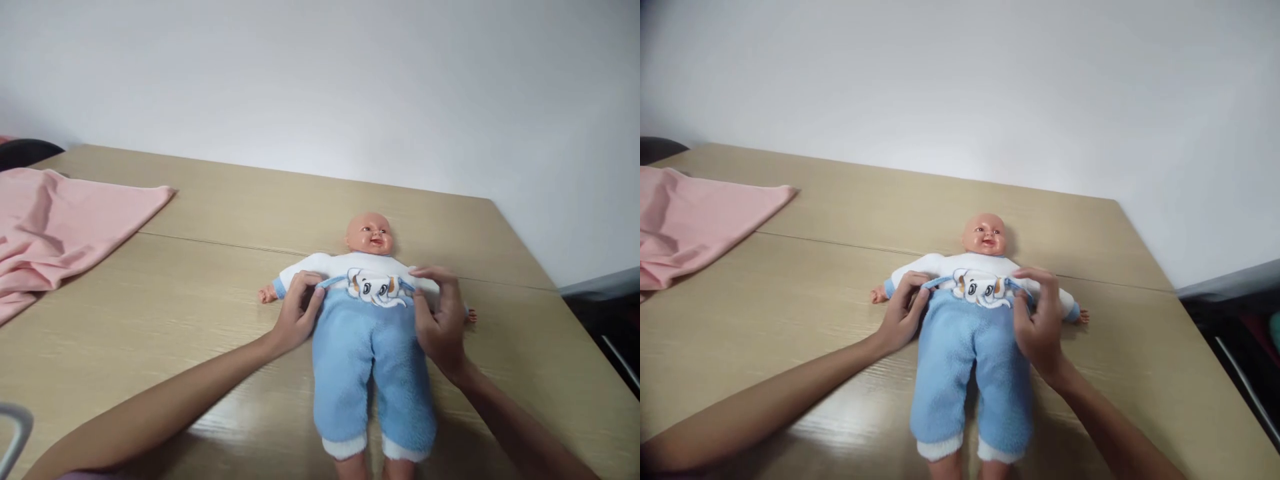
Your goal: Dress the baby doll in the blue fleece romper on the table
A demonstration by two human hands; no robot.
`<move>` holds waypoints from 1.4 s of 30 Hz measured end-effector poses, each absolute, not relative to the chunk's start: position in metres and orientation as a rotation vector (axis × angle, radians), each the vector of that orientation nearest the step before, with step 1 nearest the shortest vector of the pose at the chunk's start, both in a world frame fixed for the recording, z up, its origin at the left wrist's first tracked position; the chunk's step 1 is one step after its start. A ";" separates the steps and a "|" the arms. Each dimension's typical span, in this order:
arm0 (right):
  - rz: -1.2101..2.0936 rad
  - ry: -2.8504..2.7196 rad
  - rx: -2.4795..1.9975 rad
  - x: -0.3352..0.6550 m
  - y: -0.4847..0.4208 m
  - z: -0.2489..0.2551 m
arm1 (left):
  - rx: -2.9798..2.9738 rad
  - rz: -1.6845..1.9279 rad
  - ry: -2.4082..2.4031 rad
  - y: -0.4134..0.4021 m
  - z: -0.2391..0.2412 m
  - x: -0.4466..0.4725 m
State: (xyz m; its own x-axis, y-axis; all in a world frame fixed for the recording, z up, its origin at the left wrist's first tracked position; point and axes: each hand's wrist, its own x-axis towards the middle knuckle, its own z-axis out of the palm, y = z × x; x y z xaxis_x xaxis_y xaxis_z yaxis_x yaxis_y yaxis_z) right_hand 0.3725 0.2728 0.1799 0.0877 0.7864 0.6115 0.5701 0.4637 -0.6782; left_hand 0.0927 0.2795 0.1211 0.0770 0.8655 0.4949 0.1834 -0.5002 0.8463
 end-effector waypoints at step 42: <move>1.017 -2.277 -0.609 0.286 0.386 0.209 | 1.893 1.917 0.884 0.272 0.099 0.092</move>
State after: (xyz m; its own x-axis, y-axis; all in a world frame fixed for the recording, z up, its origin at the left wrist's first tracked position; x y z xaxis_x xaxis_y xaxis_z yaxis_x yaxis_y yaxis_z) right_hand 0.2859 0.3864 0.2091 -0.7361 0.6024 0.3087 0.1722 0.6078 -0.7752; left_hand 0.0920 0.2725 0.0989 -0.0827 0.6105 0.7877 0.2028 -0.7635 0.6131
